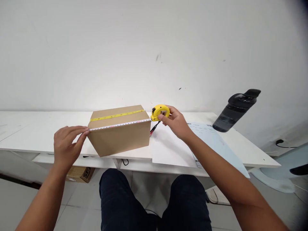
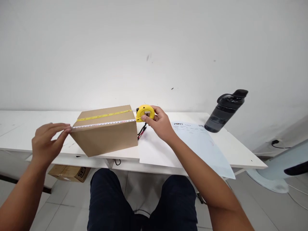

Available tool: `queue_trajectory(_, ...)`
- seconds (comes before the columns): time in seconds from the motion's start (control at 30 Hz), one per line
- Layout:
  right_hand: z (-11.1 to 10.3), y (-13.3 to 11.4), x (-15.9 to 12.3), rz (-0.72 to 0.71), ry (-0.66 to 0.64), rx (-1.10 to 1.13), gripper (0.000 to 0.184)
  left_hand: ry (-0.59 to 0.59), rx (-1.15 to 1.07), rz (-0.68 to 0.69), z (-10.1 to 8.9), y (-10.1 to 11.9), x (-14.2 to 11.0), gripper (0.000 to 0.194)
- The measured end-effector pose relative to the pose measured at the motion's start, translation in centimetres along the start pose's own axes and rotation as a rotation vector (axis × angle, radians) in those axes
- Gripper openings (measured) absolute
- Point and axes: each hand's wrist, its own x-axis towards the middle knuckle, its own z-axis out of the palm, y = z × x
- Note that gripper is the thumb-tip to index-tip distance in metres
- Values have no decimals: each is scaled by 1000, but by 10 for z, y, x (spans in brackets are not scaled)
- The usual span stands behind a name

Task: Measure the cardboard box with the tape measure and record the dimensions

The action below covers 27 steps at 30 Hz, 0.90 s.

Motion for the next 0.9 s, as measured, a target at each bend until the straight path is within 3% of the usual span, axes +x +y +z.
queue_trajectory(0.1,4,-20,-27,-131,138,-18,44,-15,-9,61,1,-7,39,8)
queue_trajectory(0.2,15,-36,-59,-319,310,-113,44,-88,72,148,18,-8,85,13)
queue_trajectory(0.33,41,-39,-85,-428,387,-259,44,-493,190,407,64,-1,135,32)
queue_trajectory(0.43,61,-28,-85,-369,400,-309,41,-779,205,526,102,13,155,35)
queue_trajectory(0.53,74,-20,-81,-281,429,-353,41,-959,227,488,130,29,163,27)
queue_trajectory(0.6,78,-20,-79,-325,451,-393,40,-1010,242,438,139,37,165,22)
queue_trajectory(0.73,85,-22,-78,-497,432,-510,39,-1103,259,308,143,45,169,15)
queue_trajectory(0.9,102,-10,-68,-470,357,-614,40,-1240,185,58,139,37,180,34)
